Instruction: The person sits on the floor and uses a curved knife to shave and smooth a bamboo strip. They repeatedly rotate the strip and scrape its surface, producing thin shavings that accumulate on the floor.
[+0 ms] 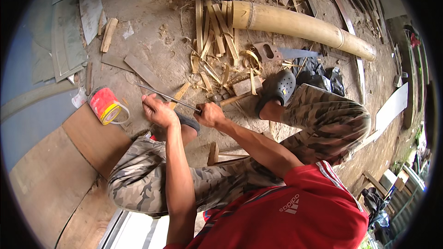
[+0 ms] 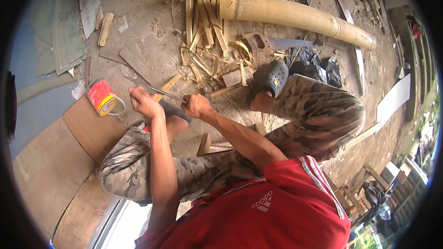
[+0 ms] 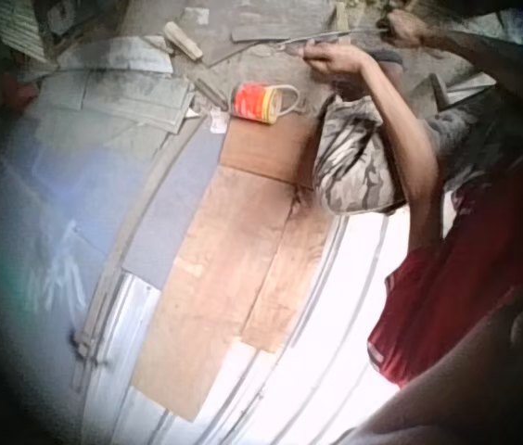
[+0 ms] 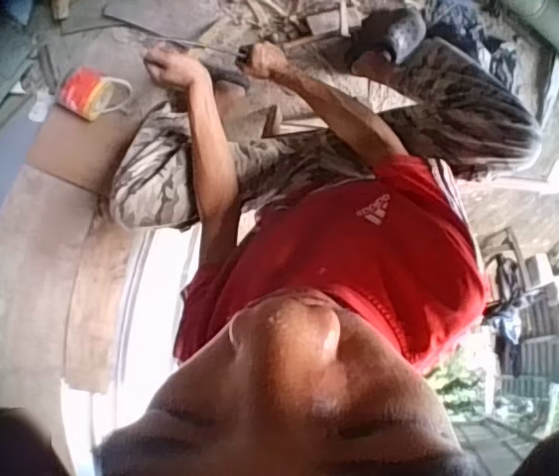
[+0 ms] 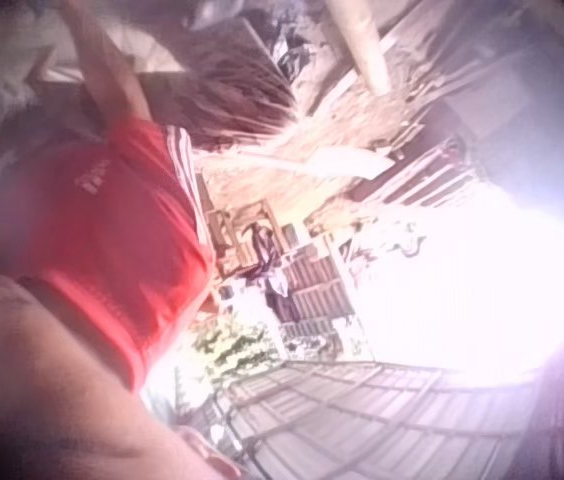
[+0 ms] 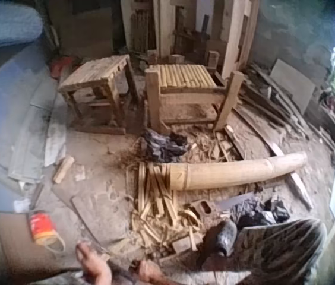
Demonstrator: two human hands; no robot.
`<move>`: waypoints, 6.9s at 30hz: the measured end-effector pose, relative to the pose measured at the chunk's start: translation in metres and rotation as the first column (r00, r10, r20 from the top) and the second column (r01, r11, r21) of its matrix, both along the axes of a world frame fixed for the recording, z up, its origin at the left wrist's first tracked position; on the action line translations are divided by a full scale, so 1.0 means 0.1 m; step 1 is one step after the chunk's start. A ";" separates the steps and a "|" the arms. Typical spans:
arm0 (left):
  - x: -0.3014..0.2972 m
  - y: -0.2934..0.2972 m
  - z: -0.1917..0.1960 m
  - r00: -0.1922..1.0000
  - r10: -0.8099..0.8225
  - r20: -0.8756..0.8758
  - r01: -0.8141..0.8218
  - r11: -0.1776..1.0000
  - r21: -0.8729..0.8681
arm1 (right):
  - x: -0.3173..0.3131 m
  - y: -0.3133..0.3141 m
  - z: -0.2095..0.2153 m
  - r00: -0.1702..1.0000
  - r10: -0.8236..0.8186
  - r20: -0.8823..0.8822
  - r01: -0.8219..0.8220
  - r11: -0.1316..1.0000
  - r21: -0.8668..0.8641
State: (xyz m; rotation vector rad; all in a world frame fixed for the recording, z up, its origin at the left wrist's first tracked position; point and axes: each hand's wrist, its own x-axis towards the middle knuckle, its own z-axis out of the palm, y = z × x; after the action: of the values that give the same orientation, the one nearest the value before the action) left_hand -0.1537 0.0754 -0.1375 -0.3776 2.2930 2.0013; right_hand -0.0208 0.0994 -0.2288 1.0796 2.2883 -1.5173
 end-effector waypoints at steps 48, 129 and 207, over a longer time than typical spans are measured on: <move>-0.29 -0.51 -0.26 0.988 0.123 -0.093 -0.137 0.974 -0.178 | 0.31 -0.19 -0.63 0.956 -0.019 0.292 -0.009 0.996 0.094; 0.64 -0.14 1.45 0.270 -0.962 0.031 0.962 0.271 0.022 | 0.31 1.73 2.91 0.676 -0.574 -0.462 0.322 0.794 -0.516; 0.92 -0.40 1.70 0.504 -0.823 0.263 0.603 0.553 0.575 | 0.18 1.83 2.03 0.867 0.454 -0.205 -0.054 0.495 0.867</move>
State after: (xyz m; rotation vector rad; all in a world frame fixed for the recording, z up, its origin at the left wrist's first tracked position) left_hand -0.0620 0.0355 0.0328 0.1196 1.2761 1.5697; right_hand -0.0029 0.2827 -0.0263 0.4537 3.4426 -0.4313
